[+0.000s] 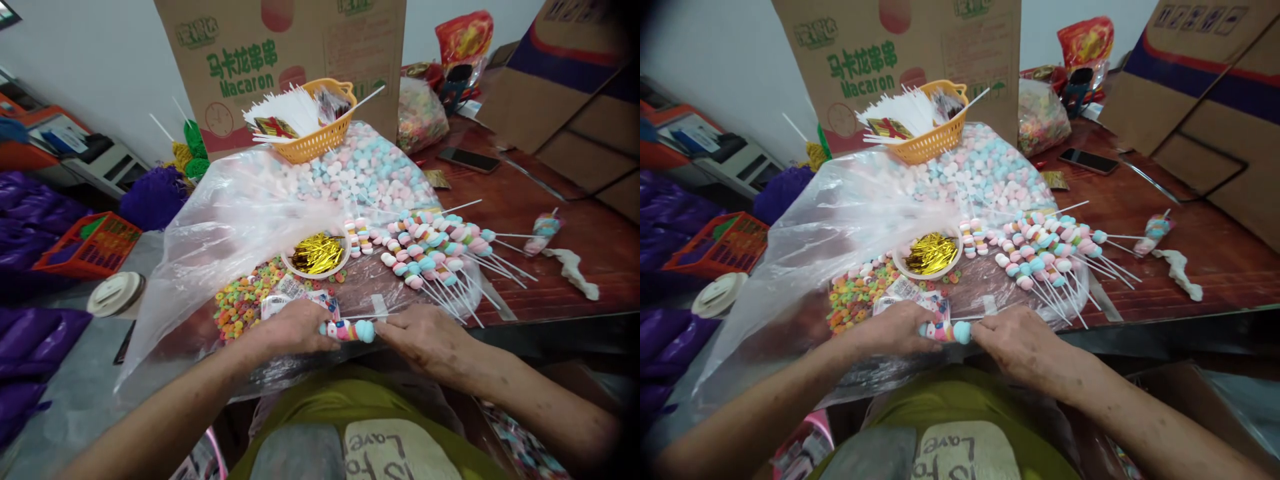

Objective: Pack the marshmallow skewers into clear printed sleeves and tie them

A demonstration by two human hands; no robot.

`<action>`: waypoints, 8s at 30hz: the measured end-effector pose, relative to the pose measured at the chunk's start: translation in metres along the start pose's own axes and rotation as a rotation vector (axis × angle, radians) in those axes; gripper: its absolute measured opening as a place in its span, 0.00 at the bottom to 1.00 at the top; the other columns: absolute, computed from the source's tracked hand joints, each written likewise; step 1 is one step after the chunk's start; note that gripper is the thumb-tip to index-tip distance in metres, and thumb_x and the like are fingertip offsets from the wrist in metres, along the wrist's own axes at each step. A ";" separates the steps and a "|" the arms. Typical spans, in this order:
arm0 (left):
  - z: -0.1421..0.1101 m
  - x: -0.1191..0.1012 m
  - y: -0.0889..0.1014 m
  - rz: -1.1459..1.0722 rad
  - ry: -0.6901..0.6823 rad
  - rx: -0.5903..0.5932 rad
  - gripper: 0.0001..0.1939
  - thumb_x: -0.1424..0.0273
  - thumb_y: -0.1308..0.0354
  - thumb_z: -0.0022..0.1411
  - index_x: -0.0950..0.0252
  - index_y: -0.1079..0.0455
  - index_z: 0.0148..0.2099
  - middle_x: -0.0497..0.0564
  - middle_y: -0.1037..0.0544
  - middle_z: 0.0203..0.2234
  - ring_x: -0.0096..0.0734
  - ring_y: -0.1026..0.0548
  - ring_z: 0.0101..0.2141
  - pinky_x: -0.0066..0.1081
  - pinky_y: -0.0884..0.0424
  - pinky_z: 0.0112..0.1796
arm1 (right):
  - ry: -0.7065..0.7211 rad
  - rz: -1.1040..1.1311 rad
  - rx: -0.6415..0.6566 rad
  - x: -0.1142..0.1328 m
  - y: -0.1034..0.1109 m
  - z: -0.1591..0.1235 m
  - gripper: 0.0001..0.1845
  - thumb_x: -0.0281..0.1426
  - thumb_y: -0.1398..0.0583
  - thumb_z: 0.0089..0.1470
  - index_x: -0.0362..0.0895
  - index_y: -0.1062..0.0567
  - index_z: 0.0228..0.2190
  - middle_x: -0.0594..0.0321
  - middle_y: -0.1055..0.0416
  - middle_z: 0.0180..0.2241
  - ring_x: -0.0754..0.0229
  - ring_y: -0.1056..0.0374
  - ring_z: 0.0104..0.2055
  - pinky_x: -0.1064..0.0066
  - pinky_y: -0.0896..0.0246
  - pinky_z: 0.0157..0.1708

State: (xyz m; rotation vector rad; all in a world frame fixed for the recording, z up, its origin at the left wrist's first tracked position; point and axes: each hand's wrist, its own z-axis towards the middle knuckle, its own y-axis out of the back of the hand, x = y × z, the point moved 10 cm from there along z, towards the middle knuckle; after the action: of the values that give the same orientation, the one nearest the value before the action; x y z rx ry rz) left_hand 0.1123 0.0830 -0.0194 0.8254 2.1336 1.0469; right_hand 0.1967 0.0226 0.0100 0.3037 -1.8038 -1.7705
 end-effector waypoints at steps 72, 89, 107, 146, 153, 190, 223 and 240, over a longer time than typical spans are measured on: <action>-0.021 -0.028 0.021 0.214 -0.056 -0.645 0.08 0.70 0.50 0.57 0.64 0.31 0.34 0.51 0.24 0.26 0.35 0.28 0.30 0.34 0.40 0.32 | -0.072 0.307 0.184 -0.011 0.006 0.002 0.13 0.28 0.52 0.57 0.42 0.31 0.25 0.66 0.34 0.21 0.67 0.43 0.22 0.75 0.55 0.24; -0.026 0.011 -0.008 -0.496 -0.155 -0.160 0.44 0.52 0.35 0.39 0.62 0.42 0.57 0.52 0.26 0.42 0.40 0.28 0.39 0.29 0.35 0.36 | 0.064 -0.210 0.061 0.030 0.015 0.028 0.11 0.21 0.49 0.49 0.44 0.29 0.31 0.63 0.33 0.22 0.65 0.44 0.22 0.69 0.65 0.23; -0.072 -0.019 0.025 0.067 -0.239 -0.751 0.17 0.55 0.47 0.56 0.65 0.31 0.38 0.54 0.25 0.30 0.40 0.29 0.34 0.35 0.40 0.36 | -0.046 -0.060 0.022 0.059 0.037 -0.003 0.10 0.24 0.51 0.54 0.43 0.30 0.31 0.64 0.33 0.23 0.66 0.41 0.24 0.73 0.58 0.23; -0.075 -0.023 0.029 0.056 -0.321 -0.983 0.22 0.50 0.50 0.57 0.64 0.30 0.37 0.48 0.25 0.22 0.28 0.30 0.24 0.30 0.45 0.27 | 0.060 0.127 -0.052 0.035 0.024 0.002 0.11 0.22 0.51 0.54 0.43 0.31 0.33 0.63 0.30 0.24 0.65 0.38 0.25 0.74 0.52 0.25; -0.058 -0.010 0.022 -0.234 -0.295 -0.749 0.30 0.47 0.46 0.51 0.63 0.33 0.48 0.51 0.22 0.29 0.34 0.27 0.32 0.34 0.37 0.38 | 0.059 -0.094 -0.073 0.043 0.024 0.010 0.13 0.21 0.51 0.52 0.43 0.29 0.31 0.64 0.33 0.20 0.65 0.43 0.22 0.71 0.58 0.22; -0.050 -0.039 0.034 -0.069 -0.396 -0.266 0.09 0.72 0.57 0.63 0.65 0.36 0.35 0.49 0.29 0.28 0.28 0.33 0.29 0.26 0.38 0.31 | 0.141 -0.162 -0.165 0.051 0.029 -0.007 0.12 0.21 0.52 0.51 0.42 0.30 0.29 0.65 0.36 0.19 0.64 0.46 0.21 0.68 0.62 0.24; -0.074 -0.019 0.000 0.180 -0.177 -1.113 0.10 0.78 0.54 0.59 0.65 0.35 0.27 0.49 0.32 0.21 0.29 0.35 0.25 0.31 0.39 0.30 | -0.111 -0.372 -0.468 0.055 0.000 -0.001 0.13 0.21 0.49 0.54 0.37 0.26 0.35 0.63 0.36 0.19 0.64 0.44 0.23 0.67 0.57 0.26; -0.031 0.014 -0.017 0.145 -0.087 -0.591 0.32 0.54 0.37 0.47 0.64 0.36 0.51 0.60 0.32 0.48 0.49 0.37 0.49 0.42 0.41 0.44 | -0.024 -0.316 -0.373 0.027 -0.043 -0.011 0.13 0.21 0.50 0.56 0.39 0.27 0.36 0.62 0.33 0.22 0.63 0.42 0.25 0.68 0.53 0.28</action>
State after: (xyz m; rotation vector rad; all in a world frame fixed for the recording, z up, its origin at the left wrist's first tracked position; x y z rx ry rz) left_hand 0.0763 0.0716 -0.0214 0.7180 1.5714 1.5777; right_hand 0.1714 -0.0053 -0.0257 0.4332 -1.4594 -2.2924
